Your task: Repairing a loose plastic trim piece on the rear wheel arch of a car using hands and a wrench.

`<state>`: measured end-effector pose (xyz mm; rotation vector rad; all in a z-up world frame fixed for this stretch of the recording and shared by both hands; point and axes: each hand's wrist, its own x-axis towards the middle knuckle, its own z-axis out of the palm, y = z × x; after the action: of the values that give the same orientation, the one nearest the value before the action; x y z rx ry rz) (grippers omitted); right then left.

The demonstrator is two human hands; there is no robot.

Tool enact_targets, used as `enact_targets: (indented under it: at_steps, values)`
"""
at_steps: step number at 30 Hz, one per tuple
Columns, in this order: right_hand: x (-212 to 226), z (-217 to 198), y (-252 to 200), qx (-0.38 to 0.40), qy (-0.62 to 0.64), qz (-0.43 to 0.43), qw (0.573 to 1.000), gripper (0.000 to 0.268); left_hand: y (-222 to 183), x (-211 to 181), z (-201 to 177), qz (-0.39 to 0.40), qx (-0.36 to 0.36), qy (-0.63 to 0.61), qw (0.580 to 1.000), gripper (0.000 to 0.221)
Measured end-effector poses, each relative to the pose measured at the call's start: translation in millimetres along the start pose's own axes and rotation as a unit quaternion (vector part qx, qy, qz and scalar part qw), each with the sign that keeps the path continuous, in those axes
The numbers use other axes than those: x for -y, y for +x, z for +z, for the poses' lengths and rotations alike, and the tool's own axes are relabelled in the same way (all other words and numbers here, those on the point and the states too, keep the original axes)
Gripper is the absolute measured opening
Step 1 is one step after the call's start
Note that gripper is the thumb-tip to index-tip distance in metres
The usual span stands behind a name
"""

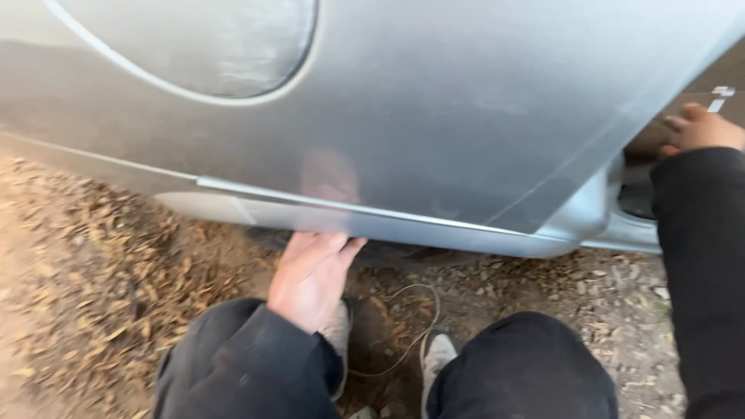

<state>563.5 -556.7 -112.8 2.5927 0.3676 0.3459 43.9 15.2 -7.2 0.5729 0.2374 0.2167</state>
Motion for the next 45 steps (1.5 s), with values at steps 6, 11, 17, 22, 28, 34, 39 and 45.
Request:
enact_targets:
  at_steps: [6, 11, 17, 22, 28, 34, 39, 45]
  values:
    - [-13, 35, -167, 0.025, 0.961, 0.083, 0.262, 0.023, 13, 19, -15, -0.004, 0.045, -0.068, 0.997, 0.043]
    - [46, 80, -272, 0.233, 0.948, -0.189, 0.107, 0.016, 27, 41, -21, 0.010, 0.057, -0.100, 0.993, 0.033]
    - [170, -33, -229, 0.425, 0.697, -0.353, 0.458, 0.027, 30, 48, -31, 0.003, 0.062, -0.103, 0.993, 0.019]
    - [332, -177, -271, 0.527, 0.565, -0.168, 0.612, 0.033, 31, 49, -34, 0.000, 0.097, -0.060, 0.994, 0.017]
    - [388, -243, -261, 0.531, 0.685, 0.111, 0.487, 0.028, 50, 65, -48, 0.007, 0.076, -0.029, 0.997, 0.019]
    - [413, -215, -245, 0.280, 0.862, 0.020, 0.422, 0.025, 44, 50, -47, -0.011, 0.107, 0.012, 0.994, 0.017]
    - [434, -229, -251, 0.234, 0.908, 0.060, 0.343, 0.023, 37, 38, -39, -0.019, 0.117, -0.002, 0.993, 0.020]
    - [447, -264, -270, 0.149, 0.903, 0.108, 0.388, 0.021, 32, 32, -33, -0.018, 0.102, -0.002, 0.995, 0.022]
